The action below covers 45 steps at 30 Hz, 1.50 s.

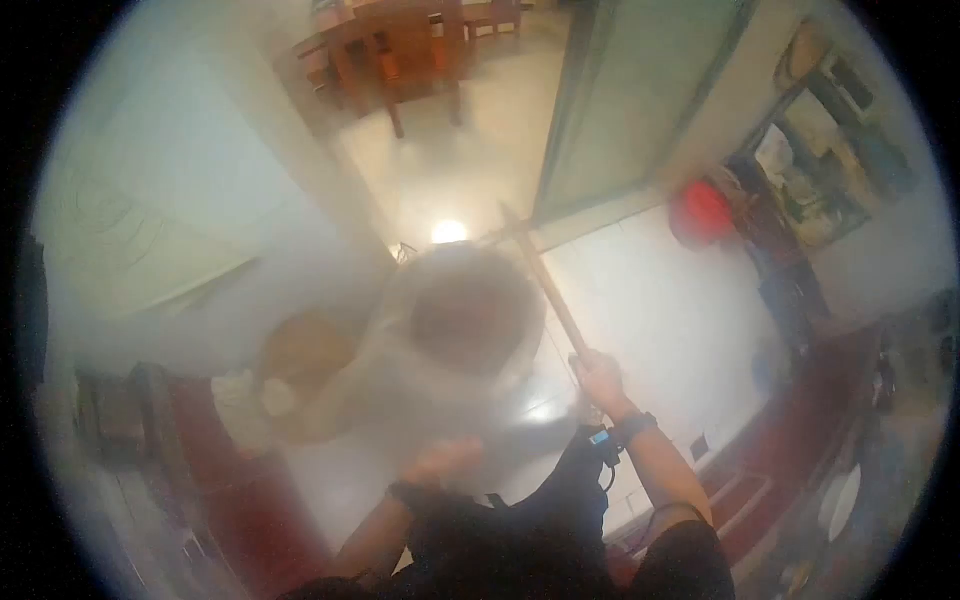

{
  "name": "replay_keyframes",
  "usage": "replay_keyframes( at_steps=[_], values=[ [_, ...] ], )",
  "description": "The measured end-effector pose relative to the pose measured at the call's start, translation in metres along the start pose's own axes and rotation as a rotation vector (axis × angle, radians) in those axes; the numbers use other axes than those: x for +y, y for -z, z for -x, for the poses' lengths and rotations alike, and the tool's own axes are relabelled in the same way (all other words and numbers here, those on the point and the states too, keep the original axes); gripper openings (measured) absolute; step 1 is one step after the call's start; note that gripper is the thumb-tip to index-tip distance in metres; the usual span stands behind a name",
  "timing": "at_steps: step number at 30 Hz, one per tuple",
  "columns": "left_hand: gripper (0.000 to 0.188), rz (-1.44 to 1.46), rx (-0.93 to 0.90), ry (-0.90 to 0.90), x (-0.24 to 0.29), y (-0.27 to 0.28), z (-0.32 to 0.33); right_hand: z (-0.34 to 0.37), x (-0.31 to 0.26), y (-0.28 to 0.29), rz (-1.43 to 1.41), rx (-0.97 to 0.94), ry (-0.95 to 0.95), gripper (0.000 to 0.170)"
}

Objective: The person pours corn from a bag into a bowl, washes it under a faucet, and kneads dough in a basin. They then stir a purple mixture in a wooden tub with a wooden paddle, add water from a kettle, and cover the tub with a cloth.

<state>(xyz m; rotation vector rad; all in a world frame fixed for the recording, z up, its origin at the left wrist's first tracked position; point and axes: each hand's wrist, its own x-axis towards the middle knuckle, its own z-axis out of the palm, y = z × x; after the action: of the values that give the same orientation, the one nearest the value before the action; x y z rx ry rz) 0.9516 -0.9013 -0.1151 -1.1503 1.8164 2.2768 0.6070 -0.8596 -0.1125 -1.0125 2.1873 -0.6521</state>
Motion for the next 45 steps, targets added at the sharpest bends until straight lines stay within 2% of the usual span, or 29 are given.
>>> replay_keyframes(
  at_steps=[2,6,10,11,12,13,14,16,18,19,20,21,22,24,26,28,29,30,32,33,35,36,37,38,40,41,42,43,45],
  values=[
    [0.036,0.164,0.063,-0.045,-0.018,-0.04,-0.049,-0.054,0.013,0.019,-0.046,-0.139,0.013,0.037],
    [0.03,0.217,0.489,0.179,0.011,-0.128,-0.136,-0.143,0.028,0.047,0.157,-0.367,0.074,0.034],
    [0.03,0.503,0.974,0.185,-0.072,-0.162,-0.237,-0.2,0.033,0.04,0.225,-0.56,0.171,0.036],
    [0.031,0.703,1.112,0.212,-0.064,-0.161,-0.25,-0.214,0.033,0.033,0.237,-0.592,0.217,0.037],
    [0.032,0.9,1.27,0.213,-0.057,-0.161,-0.263,-0.229,0.047,0.018,0.202,-0.539,0.322,0.044],
    [0.032,1.24,1.426,0.243,-0.011,-0.143,-0.272,-0.239,0.043,0.012,0.198,-0.562,0.336,0.048],
    [0.033,1.592,1.563,0.26,0.012,-0.131,-0.28,-0.25,0.031,0.007,0.196,-0.581,0.351,0.052],
    [0.026,1.714,1.478,-0.079,-0.026,-0.147,-0.299,-0.27,0.046,-0.012,0.09,-0.565,0.399,0.065],
    [0.016,1.898,1.414,-0.134,-0.075,-0.158,-0.322,-0.291,0.067,-0.036,-0.026,-0.604,0.494,0.06],
    [0.014,1.68,1.453,0.007,-0.074,-0.165,-0.329,-0.299,0.068,-0.04,-0.091,-0.619,0.535,0.057],
    [0.013,1.459,1.472,0.143,-0.071,-0.17,-0.337,-0.306,0.068,-0.042,-0.001,-0.72,0.448,0.053],
    [0.013,1.245,1.452,0.286,-0.06,-0.146,-0.317,-0.302,0.031,-0.054,0.105,-0.807,0.343,0.049],
    [0.014,1.184,1.456,0.313,-0.05,-0.148,-0.316,-0.303,0.021,-0.054,0.207,-0.895,0.249,0.045],
    [0.019,1.054,1.466,0.342,-0.03,-0.136,-0.312,-0.304,0.007,-0.049,0.267,-0.864,0.378,0.037],
    [0.022,0.454,1.551,0.415,-0.084,-0.171,-0.321,-0.304,0.015,-0.043,0.312,-0.852,0.542,0.033],
    [0.022,0.883,1.455,0.609,-0.009,-0.156,-0.308,-0.323,0.028,-0.046,0.342,-0.85,0.741,0.032],
    [0.028,0.893,1.488,0.506,0.002,-0.164,-0.307,-0.329,0.022,-0.043,0.383,-0.926,0.76,0.031],
    [0.027,0.72,1.468,0.442,0.003,-0.175,-0.301,-0.332,0.017,-0.039,0.42,-0.997,0.767,0.031],
    [0.025,0.846,1.527,0.291,0.017,-0.171,-0.282,-0.334,0.002,-0.044,0.398,-1.063,0.561,0.027],
    [0.023,1.163,1.592,0.204,0.03,-0.173,-0.266,-0.334,-0.007,-0.039,0.32,-1.091,0.447,0.026],
    [0.018,1.541,1.72,-0.042,0.089,-0.154,-0.236,-0.335,-0.045,-0.015,0.173,-1.119,0.215,0.024],
    [0.016,1.593,1.815,-0.181,0.132,-0.134,-0.219,-0.33,-0.068,0.003,0.142,-1.147,0.276,0.024],
    [0.015,1.551,1.949,-0.139,0.166,-0.114,-0.207,-0.326,-0.098,0.02,0.103,-1.174,0.345,0.023],
    [0.015,1.536,1.973,-0.16,0.183,-0.111,-0.194,-0.325,-0.113,0.027,0.067,-1.204,0.41,0.023],
    [0.014,1.605,1.974,-0.152,0.176,-0.132,-0.192,-0.331,-0.109,0.032,0.123,-1.219,0.36,0.024],
    [0.015,1.704,1.956,-0.1,0.151,-0.16,-0.204,-0.338,-0.109,0.036,0.146,-1.225,0.349,0.024],
    [0.016,1.789,1.957,-0.067,0.131,-0.184,-0.219,-0.351,-0.1,0.036,0.213,-1.247,0.505,0.024],
    [0.019,1.691,1.987,0.247,0.134,-0.19,-0.23,-0.356,-0.083,0.031,0.21,-1.199,0.376,0.026],
    [0.024,1.889,2.048,0.003,0.146,-0.199,-0.244,-0.372,-0.08,0.031,0.286,-1.251,0.599,0.026]
  ],
)
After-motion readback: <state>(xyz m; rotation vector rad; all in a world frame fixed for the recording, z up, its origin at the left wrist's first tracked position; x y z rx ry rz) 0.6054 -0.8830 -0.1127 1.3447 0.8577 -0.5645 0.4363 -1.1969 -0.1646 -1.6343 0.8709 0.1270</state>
